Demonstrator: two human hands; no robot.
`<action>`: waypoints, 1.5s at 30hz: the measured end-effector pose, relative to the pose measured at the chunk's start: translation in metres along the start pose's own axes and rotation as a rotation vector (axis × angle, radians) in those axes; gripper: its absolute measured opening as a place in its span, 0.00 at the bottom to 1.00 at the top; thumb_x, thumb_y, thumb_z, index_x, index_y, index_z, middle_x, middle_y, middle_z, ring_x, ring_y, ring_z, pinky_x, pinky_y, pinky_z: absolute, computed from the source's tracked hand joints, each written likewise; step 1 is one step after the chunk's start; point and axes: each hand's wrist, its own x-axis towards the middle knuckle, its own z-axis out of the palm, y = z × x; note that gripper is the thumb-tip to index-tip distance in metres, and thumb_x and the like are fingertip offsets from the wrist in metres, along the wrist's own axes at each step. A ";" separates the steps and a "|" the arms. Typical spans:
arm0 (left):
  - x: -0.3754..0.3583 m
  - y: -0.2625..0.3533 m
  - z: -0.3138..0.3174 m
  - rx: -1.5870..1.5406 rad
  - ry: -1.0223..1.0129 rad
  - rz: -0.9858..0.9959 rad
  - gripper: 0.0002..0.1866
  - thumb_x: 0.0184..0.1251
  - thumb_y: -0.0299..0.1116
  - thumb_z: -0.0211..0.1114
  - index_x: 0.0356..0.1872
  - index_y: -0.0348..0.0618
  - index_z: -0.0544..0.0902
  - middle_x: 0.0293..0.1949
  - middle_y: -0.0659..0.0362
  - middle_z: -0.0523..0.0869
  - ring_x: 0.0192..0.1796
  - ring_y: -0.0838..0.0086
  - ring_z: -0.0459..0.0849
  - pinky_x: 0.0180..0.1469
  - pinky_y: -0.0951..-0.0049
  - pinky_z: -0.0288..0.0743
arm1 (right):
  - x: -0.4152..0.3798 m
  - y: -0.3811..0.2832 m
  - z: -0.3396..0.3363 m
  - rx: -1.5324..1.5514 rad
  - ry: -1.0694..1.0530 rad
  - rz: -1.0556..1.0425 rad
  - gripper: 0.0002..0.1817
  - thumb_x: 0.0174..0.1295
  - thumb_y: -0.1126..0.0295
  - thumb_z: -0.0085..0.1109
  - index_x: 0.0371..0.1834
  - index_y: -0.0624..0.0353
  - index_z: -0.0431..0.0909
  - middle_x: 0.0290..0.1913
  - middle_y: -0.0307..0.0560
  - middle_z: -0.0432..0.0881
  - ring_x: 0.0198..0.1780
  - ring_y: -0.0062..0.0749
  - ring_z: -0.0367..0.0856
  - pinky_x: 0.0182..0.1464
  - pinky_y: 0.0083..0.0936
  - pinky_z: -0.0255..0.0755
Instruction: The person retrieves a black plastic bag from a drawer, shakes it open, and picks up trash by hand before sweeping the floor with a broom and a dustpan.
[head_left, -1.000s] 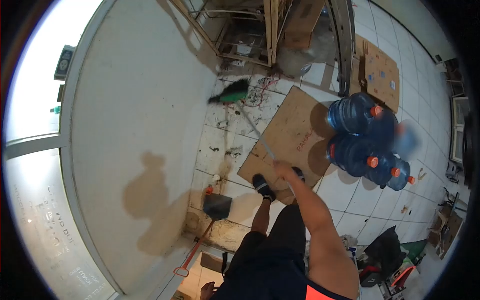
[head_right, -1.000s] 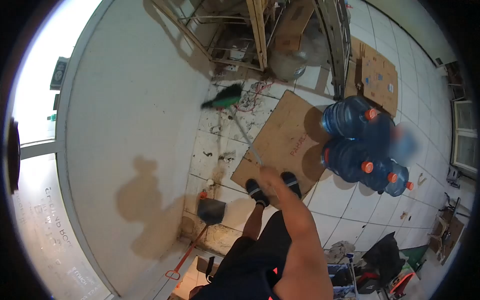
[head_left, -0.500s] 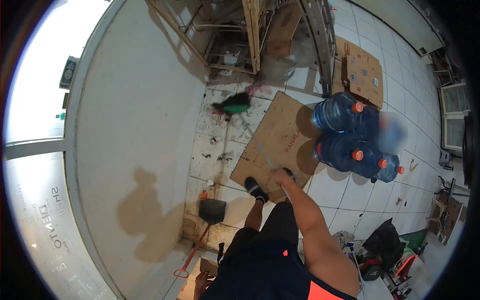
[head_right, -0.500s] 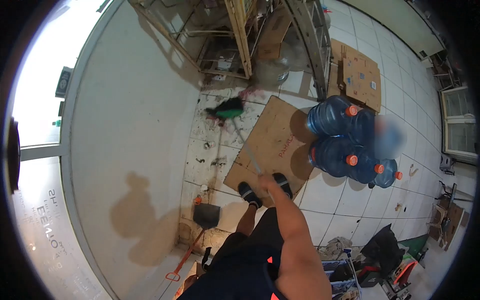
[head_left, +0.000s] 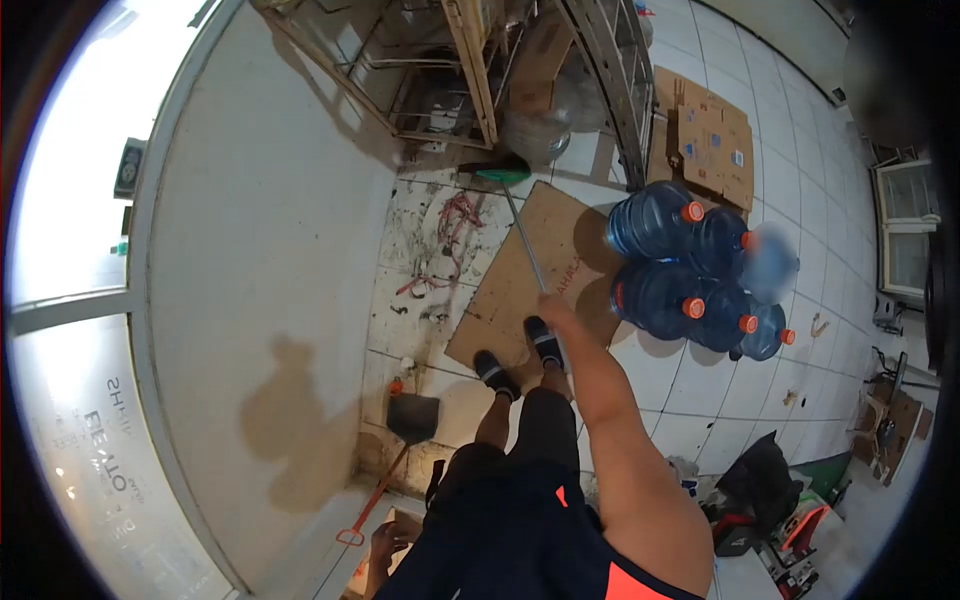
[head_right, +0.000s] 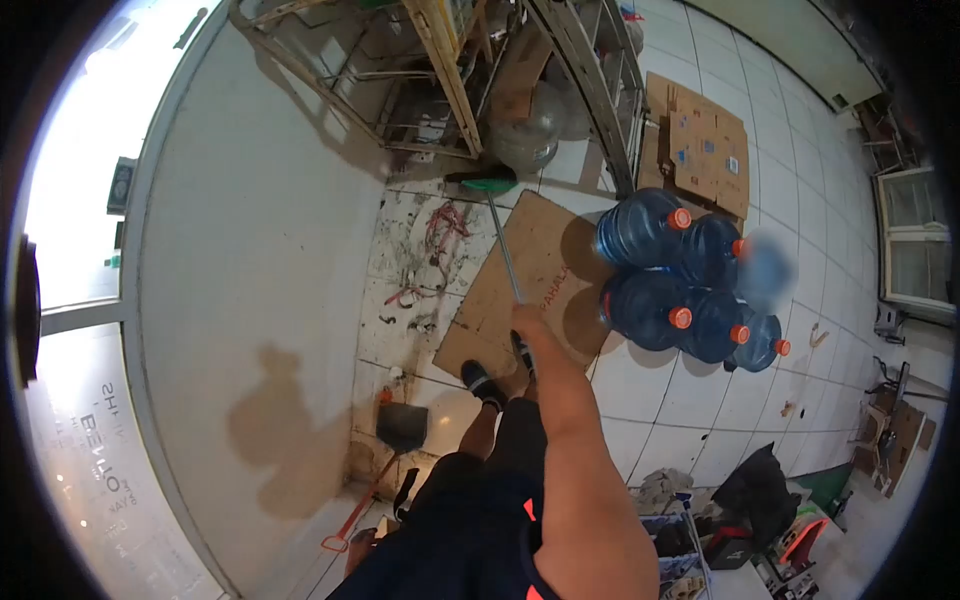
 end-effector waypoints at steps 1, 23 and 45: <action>-0.013 0.011 0.002 0.066 -0.005 0.036 0.21 0.67 0.38 0.50 0.55 0.33 0.69 0.35 0.48 0.83 0.33 0.68 0.82 0.35 0.68 0.77 | 0.013 0.010 0.017 -0.164 -0.090 -0.092 0.25 0.66 0.57 0.35 0.35 0.70 0.76 0.31 0.67 0.79 0.31 0.53 0.81 0.32 0.39 0.74; -0.073 0.013 0.103 -0.226 -0.049 0.010 0.25 0.68 0.40 0.48 0.60 0.33 0.65 0.47 0.43 0.78 0.42 0.58 0.81 0.42 0.62 0.75 | -0.018 0.054 -0.005 -1.094 -0.267 -0.690 0.28 0.43 0.68 0.63 0.48 0.73 0.67 0.35 0.64 0.79 0.33 0.53 0.81 0.32 0.38 0.75; -0.113 -0.027 0.158 -0.451 0.097 -0.065 0.20 0.69 0.38 0.49 0.55 0.35 0.69 0.39 0.47 0.81 0.31 0.68 0.81 0.34 0.71 0.76 | -0.015 -0.050 -0.027 -0.662 -0.024 -0.550 0.27 0.60 0.69 0.43 0.63 0.66 0.58 0.42 0.66 0.78 0.35 0.51 0.81 0.43 0.39 0.73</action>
